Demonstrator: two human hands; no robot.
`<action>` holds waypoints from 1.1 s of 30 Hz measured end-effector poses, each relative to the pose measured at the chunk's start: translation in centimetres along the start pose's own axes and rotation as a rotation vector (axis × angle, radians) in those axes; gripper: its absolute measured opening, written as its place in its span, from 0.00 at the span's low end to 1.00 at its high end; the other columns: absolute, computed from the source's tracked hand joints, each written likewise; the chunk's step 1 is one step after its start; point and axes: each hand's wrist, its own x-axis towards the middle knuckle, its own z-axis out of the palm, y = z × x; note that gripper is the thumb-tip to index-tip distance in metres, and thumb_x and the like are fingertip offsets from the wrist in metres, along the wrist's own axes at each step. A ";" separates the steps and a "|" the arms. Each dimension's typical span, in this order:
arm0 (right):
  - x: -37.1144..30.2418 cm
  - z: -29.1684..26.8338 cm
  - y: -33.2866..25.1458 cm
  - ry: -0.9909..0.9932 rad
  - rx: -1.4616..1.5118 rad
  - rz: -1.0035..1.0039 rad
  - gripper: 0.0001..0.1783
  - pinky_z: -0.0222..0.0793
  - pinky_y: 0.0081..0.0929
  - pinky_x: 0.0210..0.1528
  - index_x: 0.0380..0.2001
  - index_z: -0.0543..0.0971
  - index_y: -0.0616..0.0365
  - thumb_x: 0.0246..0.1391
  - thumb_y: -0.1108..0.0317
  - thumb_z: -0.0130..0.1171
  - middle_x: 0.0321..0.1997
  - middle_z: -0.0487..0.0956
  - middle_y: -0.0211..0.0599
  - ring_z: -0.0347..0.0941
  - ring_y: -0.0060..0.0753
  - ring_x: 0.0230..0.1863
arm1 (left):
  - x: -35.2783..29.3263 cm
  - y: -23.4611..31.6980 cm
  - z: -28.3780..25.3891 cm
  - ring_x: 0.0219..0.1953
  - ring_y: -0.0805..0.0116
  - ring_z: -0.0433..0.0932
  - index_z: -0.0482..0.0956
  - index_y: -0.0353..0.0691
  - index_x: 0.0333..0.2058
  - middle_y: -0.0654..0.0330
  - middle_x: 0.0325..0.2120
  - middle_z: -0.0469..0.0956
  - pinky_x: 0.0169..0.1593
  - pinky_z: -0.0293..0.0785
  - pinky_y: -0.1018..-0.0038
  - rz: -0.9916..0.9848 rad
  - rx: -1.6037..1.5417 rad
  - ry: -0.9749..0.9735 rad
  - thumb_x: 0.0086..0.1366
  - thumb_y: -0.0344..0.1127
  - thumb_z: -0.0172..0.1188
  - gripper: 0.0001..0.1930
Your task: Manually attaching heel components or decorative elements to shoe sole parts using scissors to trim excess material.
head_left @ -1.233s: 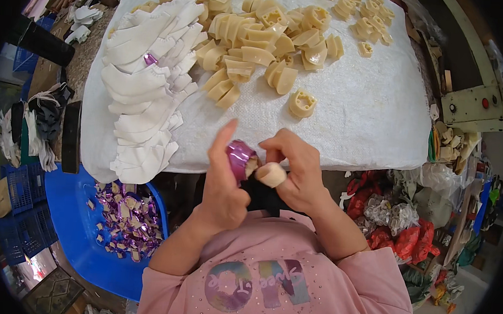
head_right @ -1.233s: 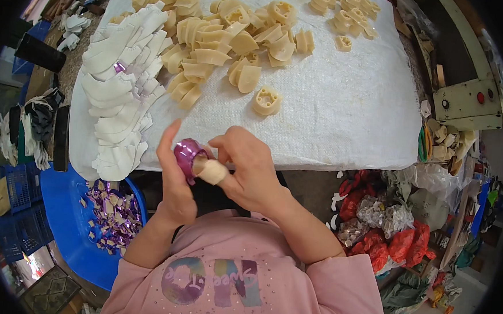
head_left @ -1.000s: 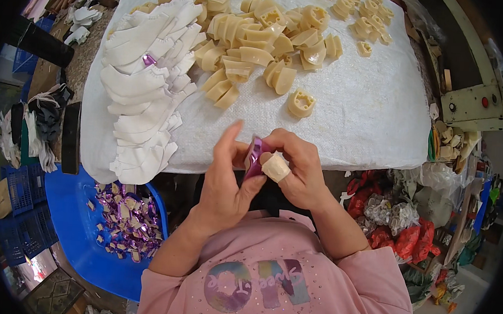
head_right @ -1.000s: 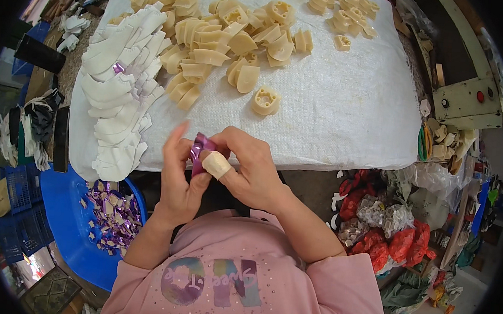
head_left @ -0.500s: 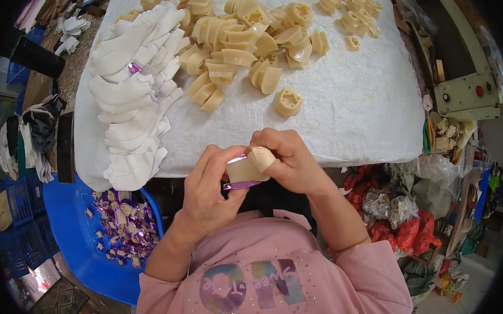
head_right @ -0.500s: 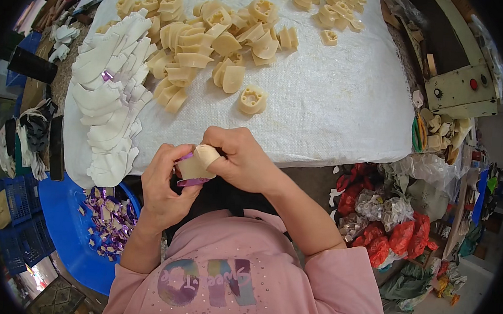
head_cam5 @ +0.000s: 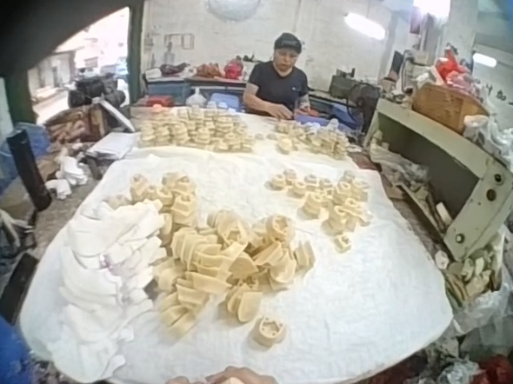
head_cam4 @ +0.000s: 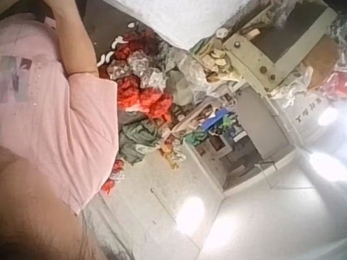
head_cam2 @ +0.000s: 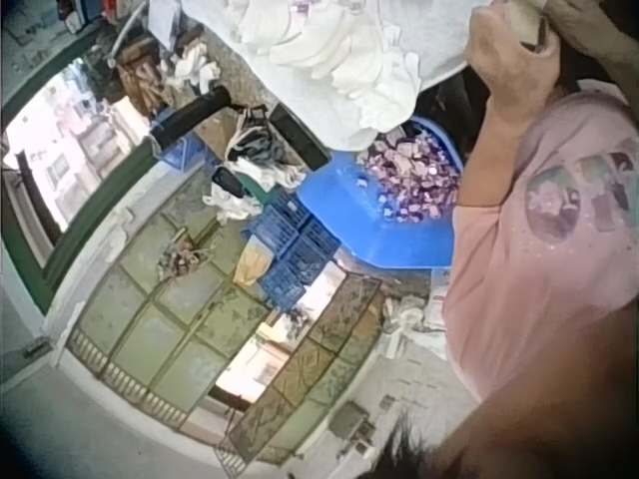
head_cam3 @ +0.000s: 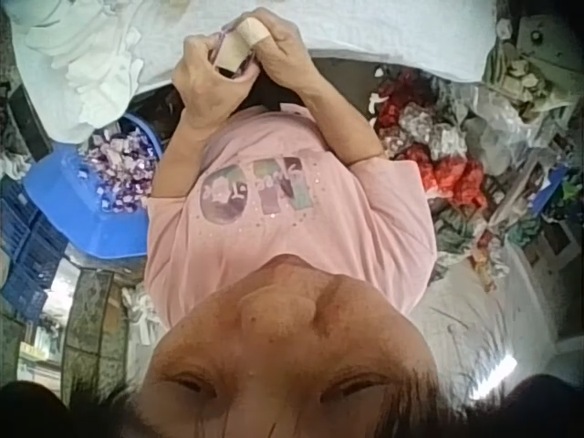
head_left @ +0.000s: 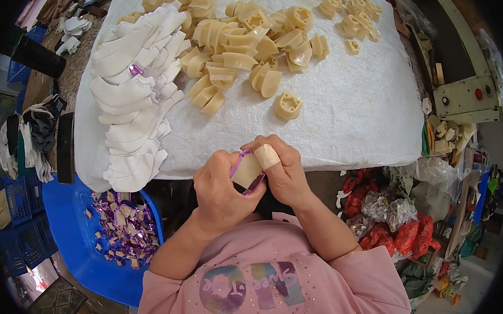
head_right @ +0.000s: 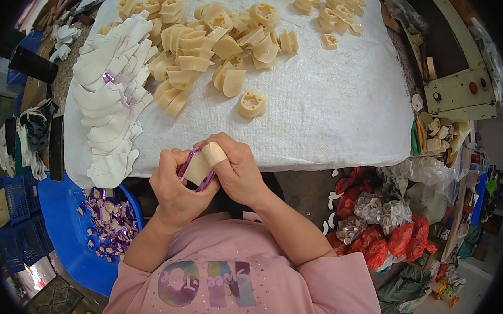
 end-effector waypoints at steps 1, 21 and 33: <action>-0.1 0.1 0.3 0.027 0.025 0.068 0.13 0.68 0.24 0.40 0.40 0.75 0.61 0.63 0.63 0.46 0.40 0.74 0.32 0.71 0.25 0.38 | 0.0 -0.1 0.1 0.19 0.56 0.73 0.68 0.34 0.32 0.56 0.21 0.70 0.23 0.71 0.68 0.009 0.021 0.023 0.37 0.29 0.72 0.24; -1.0 -1.8 0.0 0.130 0.126 -0.087 0.16 0.64 0.20 0.38 0.50 0.72 0.59 0.62 0.68 0.44 0.29 0.70 0.27 0.66 0.20 0.32 | 1.5 -1.0 -0.2 0.18 0.70 0.70 0.57 0.40 0.54 0.48 0.28 0.76 0.18 0.62 0.77 -0.723 -1.085 -0.337 0.64 0.42 0.53 0.24; -2.4 -4.7 -1.0 0.258 -0.085 -0.036 0.13 0.65 0.21 0.40 0.45 0.74 0.62 0.58 0.71 0.51 0.34 0.74 0.32 0.69 0.23 0.36 | 1.1 -0.2 1.4 0.21 0.64 0.66 0.52 0.48 0.61 0.43 0.24 0.73 0.24 0.61 0.76 -0.758 -1.553 -0.526 0.70 0.56 0.31 0.27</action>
